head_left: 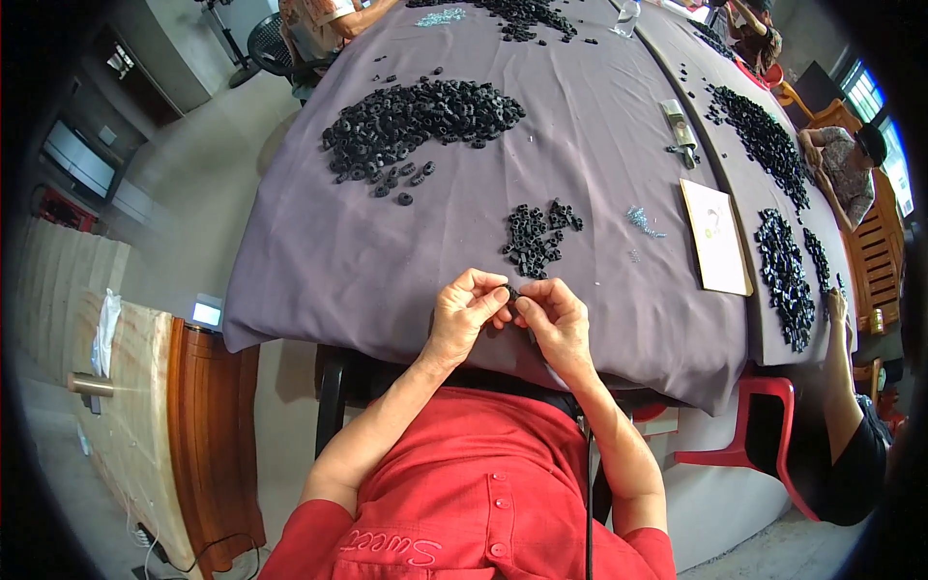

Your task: The person picks up a black plastic part and a metal screw by hand, fits the screw into the part, and places the assembled piece onto the table. After repeating this process, the person clears a space on the table and pours a bag of metal screws onto the surface.

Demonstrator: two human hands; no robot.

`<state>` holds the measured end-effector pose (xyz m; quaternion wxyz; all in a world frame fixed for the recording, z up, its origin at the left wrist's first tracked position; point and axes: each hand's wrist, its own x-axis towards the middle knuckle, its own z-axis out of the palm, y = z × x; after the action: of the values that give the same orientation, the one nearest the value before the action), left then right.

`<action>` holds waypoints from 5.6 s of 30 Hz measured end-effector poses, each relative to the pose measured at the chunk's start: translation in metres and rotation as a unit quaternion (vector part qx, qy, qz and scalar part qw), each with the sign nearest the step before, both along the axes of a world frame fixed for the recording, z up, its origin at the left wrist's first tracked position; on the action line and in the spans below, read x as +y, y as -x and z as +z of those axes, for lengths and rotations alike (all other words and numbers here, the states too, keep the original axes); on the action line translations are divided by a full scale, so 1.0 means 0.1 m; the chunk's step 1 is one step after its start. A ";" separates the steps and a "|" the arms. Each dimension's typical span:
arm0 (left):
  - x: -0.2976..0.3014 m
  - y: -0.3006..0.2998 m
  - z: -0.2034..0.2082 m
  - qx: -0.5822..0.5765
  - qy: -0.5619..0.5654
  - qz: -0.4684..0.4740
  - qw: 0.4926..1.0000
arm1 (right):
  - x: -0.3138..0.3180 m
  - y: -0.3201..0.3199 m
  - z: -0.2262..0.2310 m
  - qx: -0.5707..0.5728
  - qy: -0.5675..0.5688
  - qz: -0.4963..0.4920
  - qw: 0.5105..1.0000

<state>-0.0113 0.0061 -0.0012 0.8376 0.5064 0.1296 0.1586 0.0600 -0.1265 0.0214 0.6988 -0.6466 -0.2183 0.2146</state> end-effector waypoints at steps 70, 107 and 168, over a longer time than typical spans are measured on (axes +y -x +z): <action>0.01 0.00 -0.06 -0.029 -0.094 0.010 0.995 | 0.00 -0.01 -0.08 0.065 -0.038 0.030 0.997; 0.00 -0.04 0.04 -0.018 0.048 -0.006 0.999 | 0.00 -0.03 0.11 -0.265 0.080 0.054 0.959; 0.31 0.04 0.08 -0.001 0.223 -0.091 0.971 | -0.15 -0.28 -0.12 -0.228 0.107 -0.116 0.961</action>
<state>-0.0156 0.0372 0.0072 0.9403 0.3169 0.1143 0.0489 0.0880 -0.1413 0.0093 0.5772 -0.7704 -0.2709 0.0012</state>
